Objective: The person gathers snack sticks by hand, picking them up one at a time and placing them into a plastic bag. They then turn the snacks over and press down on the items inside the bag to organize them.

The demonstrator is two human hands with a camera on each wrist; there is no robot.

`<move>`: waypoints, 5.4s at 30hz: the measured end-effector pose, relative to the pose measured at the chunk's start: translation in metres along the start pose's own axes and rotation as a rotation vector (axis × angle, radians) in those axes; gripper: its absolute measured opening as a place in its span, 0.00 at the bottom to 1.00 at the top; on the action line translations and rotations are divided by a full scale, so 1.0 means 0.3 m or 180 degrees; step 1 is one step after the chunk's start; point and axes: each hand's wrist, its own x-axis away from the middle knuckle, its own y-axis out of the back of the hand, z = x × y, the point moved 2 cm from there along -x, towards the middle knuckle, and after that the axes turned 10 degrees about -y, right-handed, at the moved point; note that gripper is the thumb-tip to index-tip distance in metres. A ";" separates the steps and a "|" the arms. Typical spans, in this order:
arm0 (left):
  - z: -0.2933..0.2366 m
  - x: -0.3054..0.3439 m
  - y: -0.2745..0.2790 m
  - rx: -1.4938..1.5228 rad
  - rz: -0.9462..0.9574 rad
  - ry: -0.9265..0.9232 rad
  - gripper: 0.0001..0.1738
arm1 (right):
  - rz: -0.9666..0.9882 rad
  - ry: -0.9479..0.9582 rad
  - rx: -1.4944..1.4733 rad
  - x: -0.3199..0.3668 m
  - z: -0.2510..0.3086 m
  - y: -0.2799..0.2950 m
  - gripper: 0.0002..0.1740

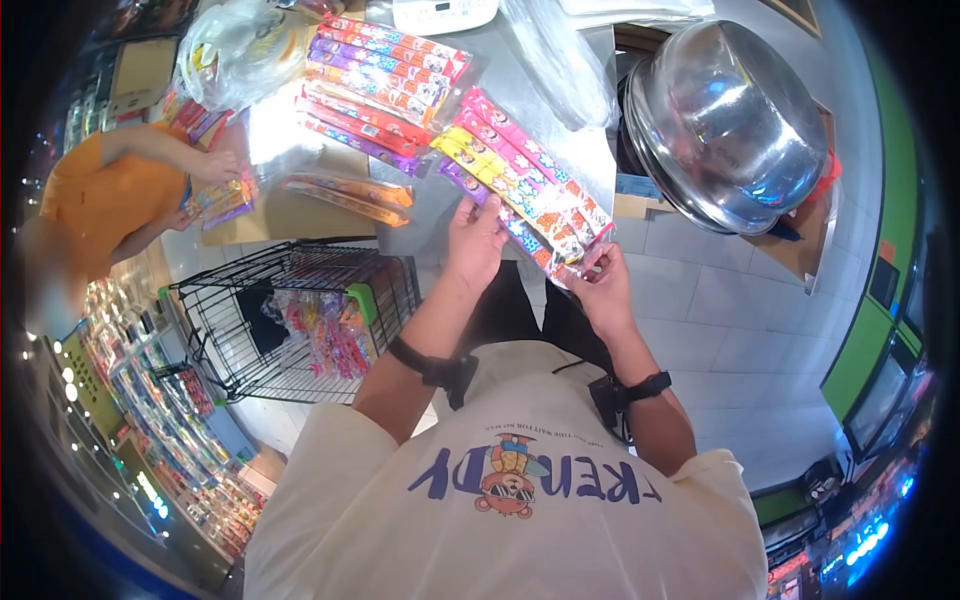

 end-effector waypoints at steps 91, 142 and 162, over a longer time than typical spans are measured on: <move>-0.063 0.132 -0.091 -0.6806 0.2847 -0.2648 0.60 | -0.0920 -0.0701 0.0984 0.049 -0.002 0.088 0.23; -0.092 0.049 -0.024 -0.5643 0.4609 -0.2229 0.59 | -0.0809 -0.0763 0.1283 -0.022 -0.009 0.000 0.13; -0.163 0.035 -0.072 -0.6206 0.4245 -0.2867 0.67 | -0.1640 0.1097 0.5115 0.168 -0.120 -0.134 0.39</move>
